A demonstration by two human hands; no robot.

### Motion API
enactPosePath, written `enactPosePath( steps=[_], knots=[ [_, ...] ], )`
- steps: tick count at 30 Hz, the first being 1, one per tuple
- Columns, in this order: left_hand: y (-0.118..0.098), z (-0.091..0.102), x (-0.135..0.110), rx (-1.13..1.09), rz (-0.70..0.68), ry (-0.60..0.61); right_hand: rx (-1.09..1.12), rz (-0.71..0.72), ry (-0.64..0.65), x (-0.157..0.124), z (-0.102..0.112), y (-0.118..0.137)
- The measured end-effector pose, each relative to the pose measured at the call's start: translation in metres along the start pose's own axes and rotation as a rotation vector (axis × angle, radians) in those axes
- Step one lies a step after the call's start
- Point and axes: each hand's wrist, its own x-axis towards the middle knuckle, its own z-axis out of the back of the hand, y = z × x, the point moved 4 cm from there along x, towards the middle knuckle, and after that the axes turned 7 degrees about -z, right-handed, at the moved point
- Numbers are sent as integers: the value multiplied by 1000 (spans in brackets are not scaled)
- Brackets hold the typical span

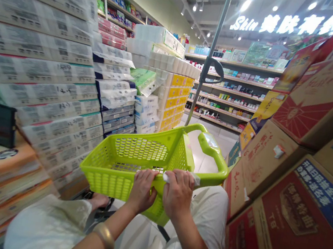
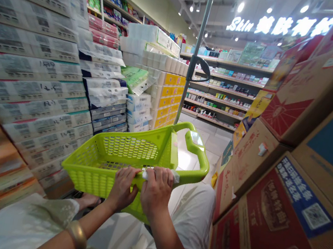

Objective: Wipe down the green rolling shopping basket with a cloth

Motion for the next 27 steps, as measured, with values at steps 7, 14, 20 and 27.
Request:
enactPosePath(
  steps=[7,14,20,27],
  knots=[
    [2,-1,1,-1,2,-15,13,56,34,-4,-16,11],
    [0,0,2,-36,2,-10,21,82,77,3,11,-11],
    [0,0,2,-42,43,0,-49,49,-52,14,49,-57],
    [-1,-1,1,-25,34,-15,-9,-34,-246,25,75,-90]
  ],
)
